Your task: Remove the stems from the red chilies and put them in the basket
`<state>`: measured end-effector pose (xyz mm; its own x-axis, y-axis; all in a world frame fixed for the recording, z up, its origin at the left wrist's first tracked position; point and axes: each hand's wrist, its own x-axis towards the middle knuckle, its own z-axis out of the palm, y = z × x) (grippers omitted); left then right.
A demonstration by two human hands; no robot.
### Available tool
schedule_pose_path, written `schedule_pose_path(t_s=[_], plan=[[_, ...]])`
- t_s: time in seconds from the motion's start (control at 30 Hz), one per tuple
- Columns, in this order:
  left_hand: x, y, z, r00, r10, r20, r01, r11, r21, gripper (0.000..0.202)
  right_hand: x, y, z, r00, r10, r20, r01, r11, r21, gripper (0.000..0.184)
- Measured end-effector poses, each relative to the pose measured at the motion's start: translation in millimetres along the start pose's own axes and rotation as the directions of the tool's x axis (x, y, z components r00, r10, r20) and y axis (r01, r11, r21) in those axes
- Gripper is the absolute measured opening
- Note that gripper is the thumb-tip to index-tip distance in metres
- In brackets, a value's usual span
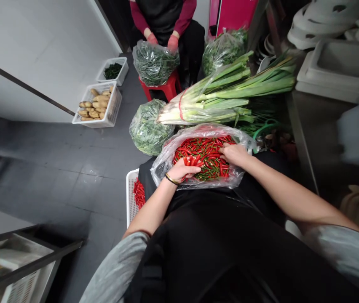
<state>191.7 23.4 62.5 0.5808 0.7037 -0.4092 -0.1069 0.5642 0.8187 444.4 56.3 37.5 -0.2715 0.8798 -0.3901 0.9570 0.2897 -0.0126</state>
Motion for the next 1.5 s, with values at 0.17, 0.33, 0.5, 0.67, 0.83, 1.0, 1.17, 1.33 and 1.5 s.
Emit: schedule_pose_path(t_s=[0.17,0.33,0.5,0.67,0.83,1.0,1.17,1.33,1.5], plan=[[10.5,5.4,15.6,0.978,0.102,-0.184,-0.075,0.986,0.147,0.038,-4.4,1.2,0.2,0.993,-0.083,-0.087,0.086,0.996,0.031,0.032],[20.7,5.2,20.2,0.988,0.016,-0.155,-0.007,0.998,0.058,0.04,-7.5,-4.1,0.8,0.999,-0.024,-0.032,0.026,0.998,0.058,0.032],[21.5,-4.1,18.1,0.974,0.008,-0.227,-0.013,1.0,-0.017,0.043,-4.4,-12.9,8.3,0.998,-0.051,0.048,0.051,0.999,0.009,0.029],[26.5,-6.0,24.8,0.957,0.036,-0.289,-0.059,0.996,-0.071,0.047,-25.1,-27.3,-11.9,0.968,-0.205,-0.143,0.218,0.973,0.075,0.031],[26.6,-3.0,29.1,0.999,-0.028,-0.043,0.023,0.992,-0.121,0.037,-58.8,-49.7,-24.5,0.817,-0.484,-0.313,0.575,0.721,0.387,0.037],[20.7,-6.8,16.4,0.997,-0.062,-0.046,0.051,0.976,-0.214,0.033,-51.4,-32.2,-14.2,0.856,-0.445,-0.262,0.514,0.686,0.515,0.036],[19.2,-3.1,3.5,0.991,-0.018,-0.135,-0.018,0.966,-0.259,0.03,-1.0,-12.6,6.0,1.0,0.0,0.031,-0.006,0.979,0.204,0.029],[20.4,-5.9,6.5,0.974,-0.036,-0.224,0.009,0.992,-0.124,0.032,5.6,-24.8,4.9,0.998,-0.05,0.044,0.04,0.978,0.205,0.023],[28.8,-15.3,14.7,0.952,0.091,-0.294,-0.045,0.986,0.158,0.036,-27.0,-41.5,-10.1,0.976,-0.182,-0.123,0.195,0.976,0.1,0.032]])
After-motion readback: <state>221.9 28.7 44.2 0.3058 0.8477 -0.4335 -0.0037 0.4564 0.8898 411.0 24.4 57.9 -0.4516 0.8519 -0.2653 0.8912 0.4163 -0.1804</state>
